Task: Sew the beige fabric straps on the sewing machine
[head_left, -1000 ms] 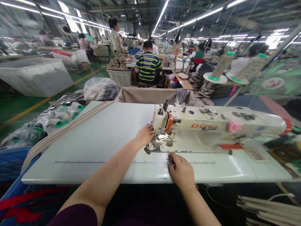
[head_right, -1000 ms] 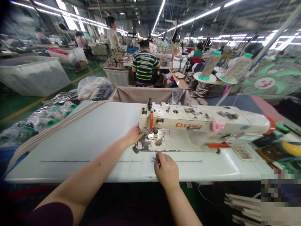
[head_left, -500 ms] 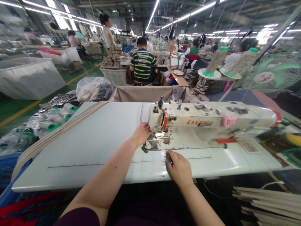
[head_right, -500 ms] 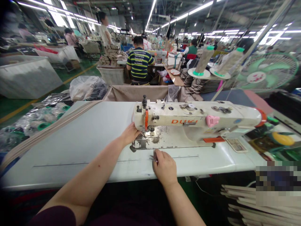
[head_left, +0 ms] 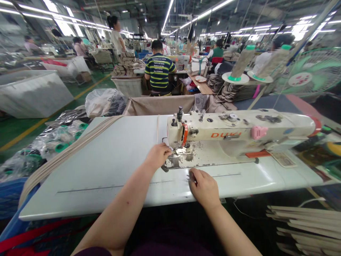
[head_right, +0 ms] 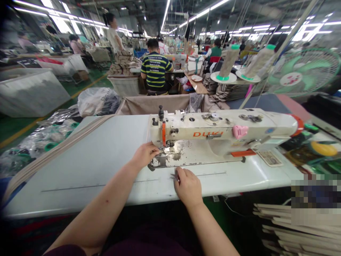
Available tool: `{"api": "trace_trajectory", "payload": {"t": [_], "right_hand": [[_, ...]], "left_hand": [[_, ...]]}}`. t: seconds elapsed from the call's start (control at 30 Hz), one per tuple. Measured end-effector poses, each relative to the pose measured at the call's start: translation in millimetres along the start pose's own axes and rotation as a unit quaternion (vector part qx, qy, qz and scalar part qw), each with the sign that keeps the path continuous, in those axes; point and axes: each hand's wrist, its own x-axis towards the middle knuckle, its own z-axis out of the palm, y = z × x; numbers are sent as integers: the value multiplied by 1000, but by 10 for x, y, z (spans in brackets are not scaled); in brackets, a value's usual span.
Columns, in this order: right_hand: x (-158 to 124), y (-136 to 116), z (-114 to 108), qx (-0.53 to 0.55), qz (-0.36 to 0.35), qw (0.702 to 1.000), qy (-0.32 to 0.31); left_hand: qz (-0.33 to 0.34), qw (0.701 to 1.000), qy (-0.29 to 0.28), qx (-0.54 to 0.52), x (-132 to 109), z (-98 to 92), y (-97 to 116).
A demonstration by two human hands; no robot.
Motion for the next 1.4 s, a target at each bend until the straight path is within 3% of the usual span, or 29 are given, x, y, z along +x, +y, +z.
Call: {"api": "trace_trajectory", "payload": {"t": [0.37, 0.63, 0.83, 1.13, 1.3, 1.4], "right_hand": [[10, -12, -12, 5, -5, 1000, 7], [23, -31, -26, 4, 0, 1000, 4], [19, -38, -44, 10, 3, 1000, -4], [-7, 32, -20, 95, 26, 995, 7], [-40, 82, -161, 278, 145, 949, 8], [-173, 114, -297, 371, 195, 908, 29]], "left_hand": [[-75, 997, -4, -5, -88, -30, 168], [-153, 988, -24, 26, -320, 23, 568], [-183, 980, -72, 35, -305, 39, 809], [-146, 972, -171, 64, -475, 51, 982], [-120, 968, -200, 89, -596, -9, 1031], [-86, 975, -171, 109, -612, -43, 1009]]}}
